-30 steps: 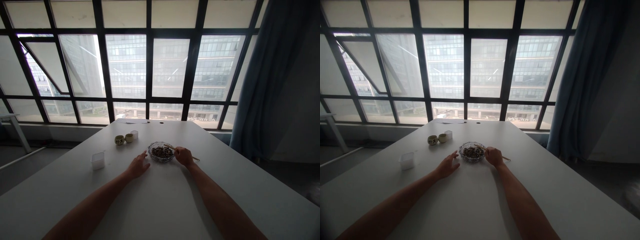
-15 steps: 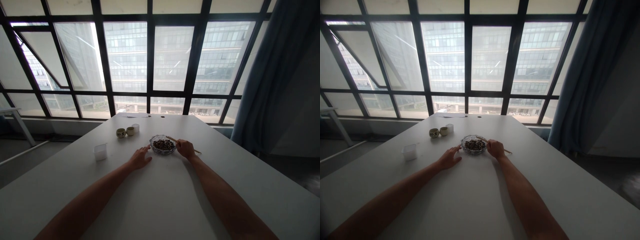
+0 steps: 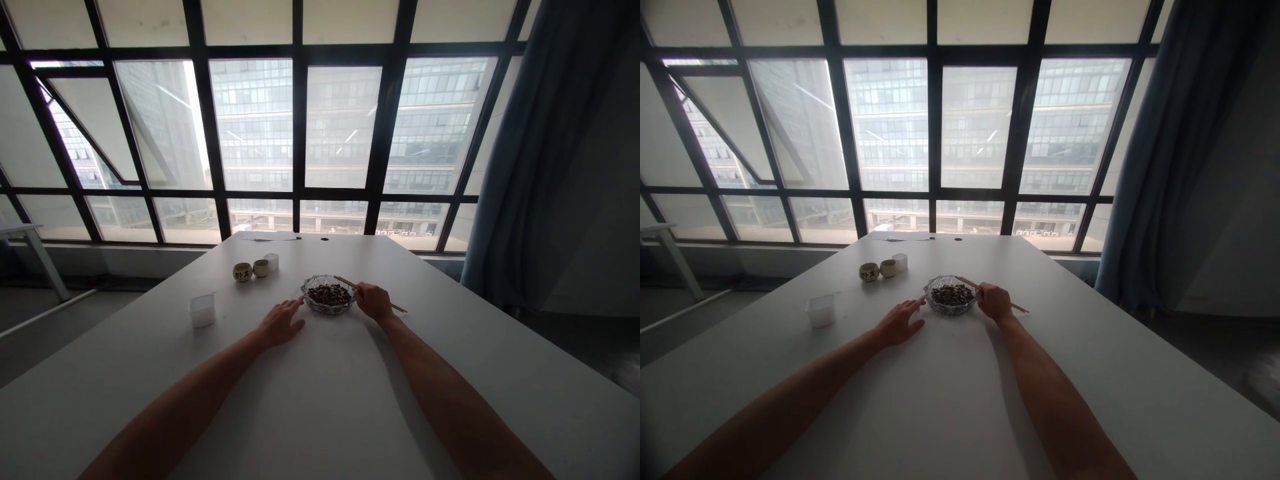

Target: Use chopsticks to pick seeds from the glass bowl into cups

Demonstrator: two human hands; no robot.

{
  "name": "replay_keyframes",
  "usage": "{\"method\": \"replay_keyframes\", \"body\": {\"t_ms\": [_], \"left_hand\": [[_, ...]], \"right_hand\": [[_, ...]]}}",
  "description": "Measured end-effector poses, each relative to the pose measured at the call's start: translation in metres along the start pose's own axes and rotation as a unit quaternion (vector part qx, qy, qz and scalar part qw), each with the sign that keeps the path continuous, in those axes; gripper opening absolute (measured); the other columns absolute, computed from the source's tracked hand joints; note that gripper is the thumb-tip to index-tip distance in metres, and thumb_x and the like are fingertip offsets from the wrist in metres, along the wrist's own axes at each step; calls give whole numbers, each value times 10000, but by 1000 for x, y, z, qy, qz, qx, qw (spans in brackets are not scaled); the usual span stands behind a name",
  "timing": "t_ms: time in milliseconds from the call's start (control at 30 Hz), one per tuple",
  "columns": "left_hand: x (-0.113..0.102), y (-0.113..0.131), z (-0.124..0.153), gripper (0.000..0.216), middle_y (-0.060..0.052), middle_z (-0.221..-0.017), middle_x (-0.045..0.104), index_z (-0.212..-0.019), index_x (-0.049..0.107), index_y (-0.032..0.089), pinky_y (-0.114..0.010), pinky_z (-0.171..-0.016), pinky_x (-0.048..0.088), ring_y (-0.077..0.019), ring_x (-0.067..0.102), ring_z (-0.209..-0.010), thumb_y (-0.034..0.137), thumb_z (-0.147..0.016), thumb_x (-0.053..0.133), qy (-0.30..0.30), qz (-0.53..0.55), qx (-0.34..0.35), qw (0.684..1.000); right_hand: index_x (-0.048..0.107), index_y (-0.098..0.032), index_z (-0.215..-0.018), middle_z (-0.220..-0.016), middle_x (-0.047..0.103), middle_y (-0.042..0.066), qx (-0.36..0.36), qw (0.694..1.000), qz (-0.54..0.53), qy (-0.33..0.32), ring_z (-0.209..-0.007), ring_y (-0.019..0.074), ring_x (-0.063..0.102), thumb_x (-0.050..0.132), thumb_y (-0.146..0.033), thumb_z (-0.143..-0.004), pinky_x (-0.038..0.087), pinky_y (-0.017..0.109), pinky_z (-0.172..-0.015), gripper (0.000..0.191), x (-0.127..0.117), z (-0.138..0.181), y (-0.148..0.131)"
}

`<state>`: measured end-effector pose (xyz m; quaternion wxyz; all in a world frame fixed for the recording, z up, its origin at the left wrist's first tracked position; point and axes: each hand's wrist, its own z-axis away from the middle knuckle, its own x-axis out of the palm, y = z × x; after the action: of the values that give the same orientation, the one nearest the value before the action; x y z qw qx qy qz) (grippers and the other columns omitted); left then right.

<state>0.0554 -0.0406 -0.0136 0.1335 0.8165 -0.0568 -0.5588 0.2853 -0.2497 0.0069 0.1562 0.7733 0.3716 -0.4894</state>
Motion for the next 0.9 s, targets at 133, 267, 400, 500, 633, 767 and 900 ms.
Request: {"method": "replay_keyframes", "body": {"t_ms": [133,267,400,500,633,767,900], "left_hand": [[0,1,1,604,-150,-1364,634,-1476,443,158,-492,-1062,473,-305,603,-1241,315,-903,556,13,-12,34,999],[-1,1,1,521,-128,-1286,683,-1406,524,187,-484,-1043,494,-290,630,-1197,289,-897,570,46,-2,60,997],[-2,0,2,469,-106,-1212,719,-1349,571,205,-469,-1031,510,-267,658,-1141,266,-885,586,61,20,81,995],[-2,0,3,422,-101,-1169,734,-1308,595,198,-460,-1005,525,-257,674,-1098,265,-892,577,65,31,109,991],[-2,2,3,350,-104,-1131,741,-1246,627,196,-446,-968,537,-250,684,-1057,276,-913,553,69,30,145,987],[0,5,2,331,-98,-1145,730,-1232,625,204,-422,-960,540,-238,678,-1063,258,-917,541,79,28,138,987],[1,5,1,356,-80,-1095,732,-1250,604,211,-415,-923,547,-235,681,-1015,234,-899,548,108,16,85,990]], "right_hand": [[729,-193,-972,-933,774,90,-2,1000,-11,0,-846,217,710,477,-271,-962,399,271,-708,264,2,-1,3],[743,-209,-966,-929,780,77,-14,1000,-21,-6,-859,216,709,501,-282,-949,404,269,-723,253,-2,-2,6],[746,-203,-889,-857,770,74,-23,999,-24,-6,-823,221,703,499,-333,-942,401,272,-715,284,-6,-2,9],[735,-191,-807,-781,749,87,-19,1000,-15,0,-761,223,687,490,-351,-934,390,277,-684,319,-8,-3,12],[716,-186,-773,-771,741,95,-7,1000,-9,15,-734,224,675,475,-373,-940,374,284,-655,347,-12,-5,13],[705,-185,-916,-828,743,73,-19,999,-40,23,-760,216,674,492,-397,-946,387,283,-674,303,-22,-8,2],[609,-181,-1207,-1076,735,87,-66,994,-84,-7,-858,209,674,521,-387,-949,416,282,-727,341,-31,-10,-25]]}}
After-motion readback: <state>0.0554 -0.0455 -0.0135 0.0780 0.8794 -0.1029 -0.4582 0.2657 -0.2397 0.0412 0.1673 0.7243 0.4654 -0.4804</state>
